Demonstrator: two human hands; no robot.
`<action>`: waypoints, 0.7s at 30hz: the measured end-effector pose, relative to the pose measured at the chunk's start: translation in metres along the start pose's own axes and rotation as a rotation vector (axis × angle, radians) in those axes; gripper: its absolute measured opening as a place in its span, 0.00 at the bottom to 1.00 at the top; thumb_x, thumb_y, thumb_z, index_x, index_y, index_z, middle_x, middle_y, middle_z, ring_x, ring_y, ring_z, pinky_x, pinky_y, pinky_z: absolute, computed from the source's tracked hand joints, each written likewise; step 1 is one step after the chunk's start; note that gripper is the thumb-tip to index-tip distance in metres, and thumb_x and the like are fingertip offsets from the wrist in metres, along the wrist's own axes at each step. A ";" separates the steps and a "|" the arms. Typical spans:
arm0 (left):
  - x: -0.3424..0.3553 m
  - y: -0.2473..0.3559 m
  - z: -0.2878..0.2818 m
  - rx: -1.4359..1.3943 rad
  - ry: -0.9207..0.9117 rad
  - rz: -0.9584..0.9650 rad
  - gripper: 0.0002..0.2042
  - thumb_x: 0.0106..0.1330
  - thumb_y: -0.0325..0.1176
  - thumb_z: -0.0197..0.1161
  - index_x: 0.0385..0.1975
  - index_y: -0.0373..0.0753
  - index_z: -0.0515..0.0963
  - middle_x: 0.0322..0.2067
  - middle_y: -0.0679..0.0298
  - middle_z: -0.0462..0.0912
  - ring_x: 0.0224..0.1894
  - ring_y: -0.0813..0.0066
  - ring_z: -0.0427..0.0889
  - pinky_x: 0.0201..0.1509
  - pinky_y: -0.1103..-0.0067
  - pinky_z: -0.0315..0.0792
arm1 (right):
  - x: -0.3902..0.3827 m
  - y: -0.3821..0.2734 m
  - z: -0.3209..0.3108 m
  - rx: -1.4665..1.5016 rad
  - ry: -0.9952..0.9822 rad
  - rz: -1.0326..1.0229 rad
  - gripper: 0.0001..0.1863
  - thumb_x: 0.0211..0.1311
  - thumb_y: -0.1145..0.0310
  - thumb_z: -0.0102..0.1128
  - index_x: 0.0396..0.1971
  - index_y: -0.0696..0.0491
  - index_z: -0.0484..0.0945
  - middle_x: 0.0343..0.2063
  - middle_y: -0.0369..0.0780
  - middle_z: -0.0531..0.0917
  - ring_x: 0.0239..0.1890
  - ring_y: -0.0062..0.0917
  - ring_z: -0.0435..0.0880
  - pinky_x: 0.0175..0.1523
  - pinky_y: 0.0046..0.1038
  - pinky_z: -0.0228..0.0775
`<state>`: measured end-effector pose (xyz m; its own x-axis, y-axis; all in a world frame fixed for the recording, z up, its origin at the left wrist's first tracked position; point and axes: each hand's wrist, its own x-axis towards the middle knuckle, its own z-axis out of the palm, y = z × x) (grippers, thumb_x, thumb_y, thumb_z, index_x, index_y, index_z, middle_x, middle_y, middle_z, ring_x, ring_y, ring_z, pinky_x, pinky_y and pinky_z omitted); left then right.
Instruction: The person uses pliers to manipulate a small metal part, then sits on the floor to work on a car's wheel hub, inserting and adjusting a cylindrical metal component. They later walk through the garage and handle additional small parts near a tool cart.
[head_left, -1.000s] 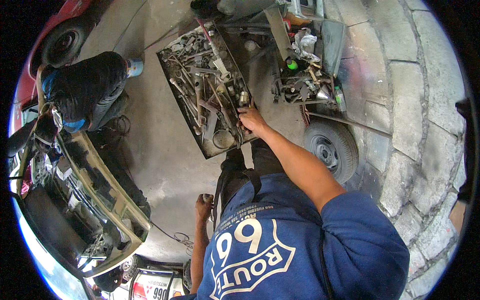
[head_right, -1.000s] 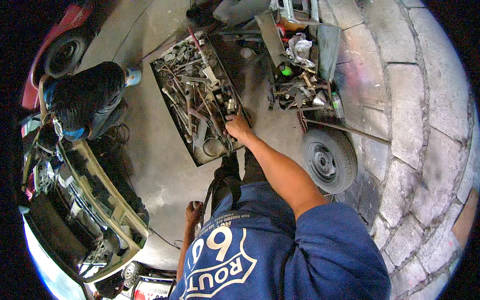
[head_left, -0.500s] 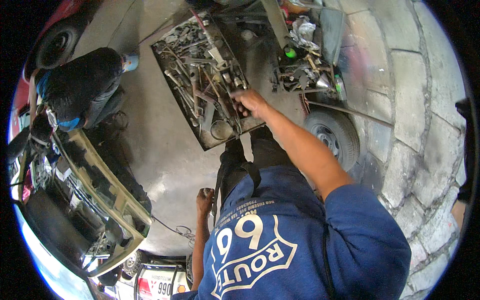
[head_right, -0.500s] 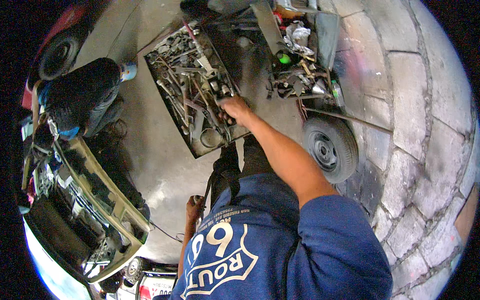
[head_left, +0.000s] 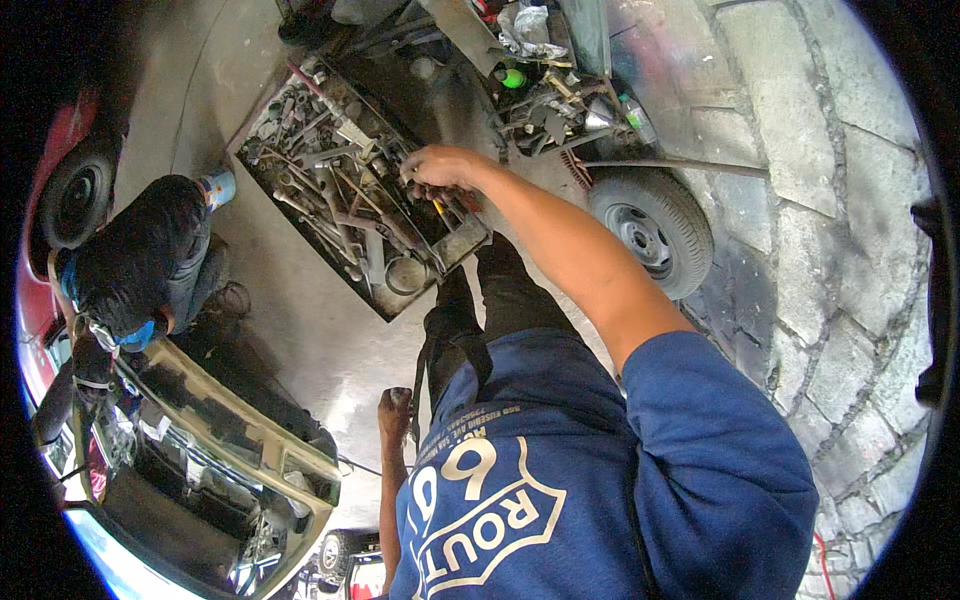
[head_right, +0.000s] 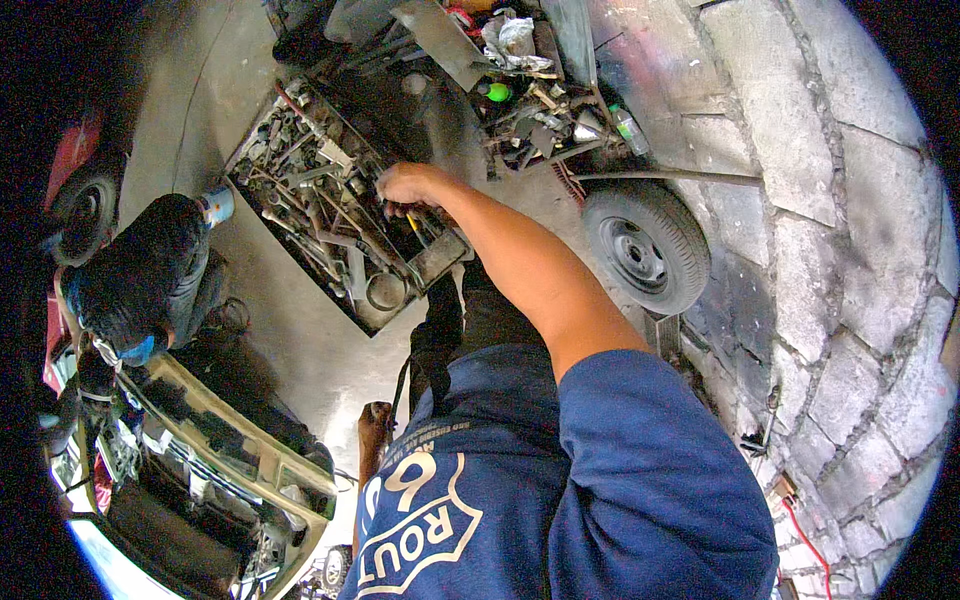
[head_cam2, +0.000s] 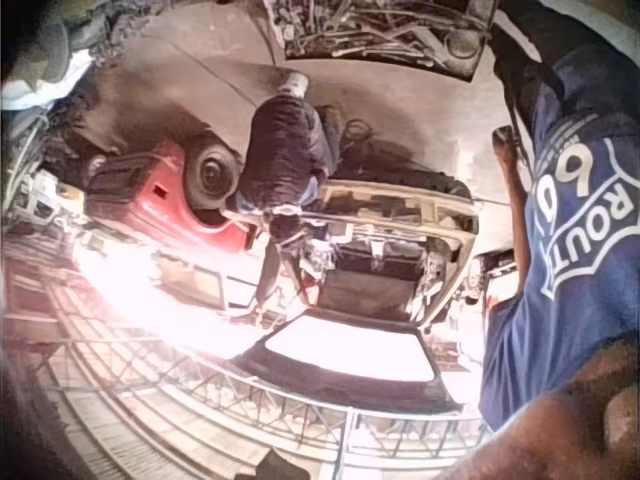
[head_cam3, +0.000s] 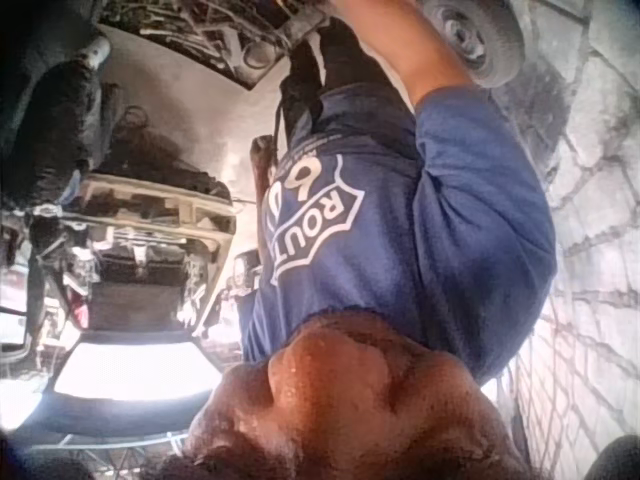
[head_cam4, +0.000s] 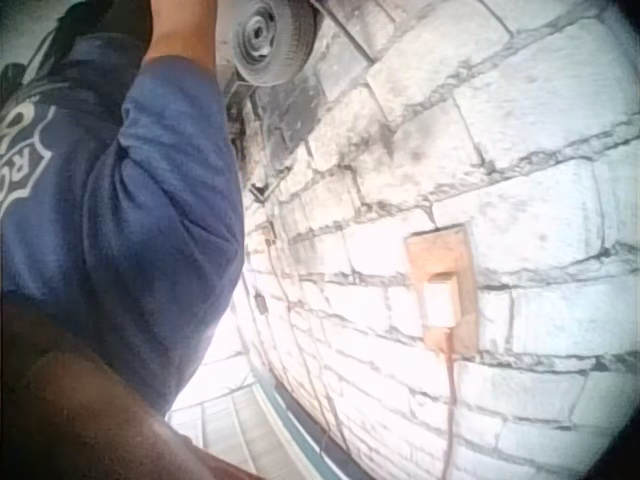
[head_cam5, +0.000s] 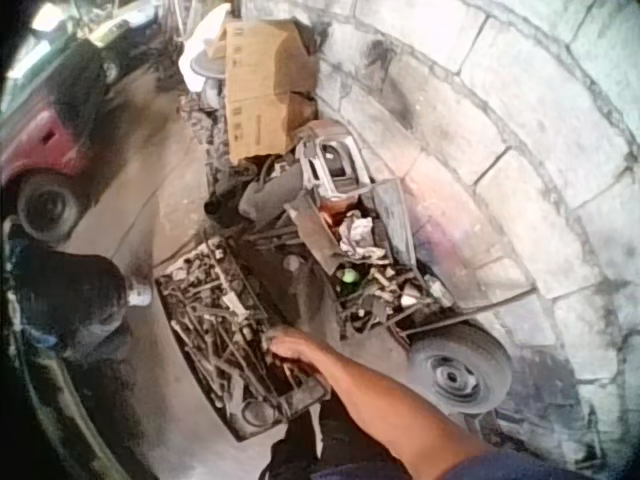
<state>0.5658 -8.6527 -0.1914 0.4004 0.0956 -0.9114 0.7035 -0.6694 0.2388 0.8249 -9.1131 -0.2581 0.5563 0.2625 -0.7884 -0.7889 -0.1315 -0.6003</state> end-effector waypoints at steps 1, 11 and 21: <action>0.000 0.007 -0.002 -0.040 -0.020 0.027 0.16 0.66 0.41 0.68 0.41 0.34 0.78 0.31 0.60 0.84 0.29 0.71 0.82 0.33 0.74 0.77 | -0.006 0.003 0.000 0.007 -0.004 0.011 0.21 0.67 0.71 0.53 0.60 0.50 0.77 0.34 0.39 0.87 0.26 0.20 0.79 0.22 0.25 0.67; 0.004 0.042 0.001 -0.123 -0.007 0.091 0.16 0.66 0.42 0.68 0.41 0.36 0.78 0.30 0.61 0.83 0.27 0.72 0.82 0.31 0.75 0.78 | -0.050 0.055 0.102 -0.302 0.022 0.014 0.30 0.69 0.65 0.54 0.69 0.60 0.63 0.40 0.48 0.85 0.37 0.37 0.85 0.38 0.38 0.79; -0.004 0.000 0.012 -0.115 0.045 0.003 0.17 0.67 0.42 0.67 0.43 0.33 0.78 0.30 0.58 0.85 0.26 0.71 0.84 0.30 0.74 0.77 | -0.060 0.044 0.133 -0.529 0.513 -0.227 0.24 0.65 0.67 0.59 0.58 0.62 0.73 0.54 0.56 0.75 0.58 0.51 0.76 0.65 0.45 0.67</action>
<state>0.5576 -8.6619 -0.1920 0.4269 0.1284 -0.8952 0.7639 -0.5810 0.2809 0.7221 -9.0074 -0.2199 0.8430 -0.1212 -0.5240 -0.4826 -0.6006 -0.6375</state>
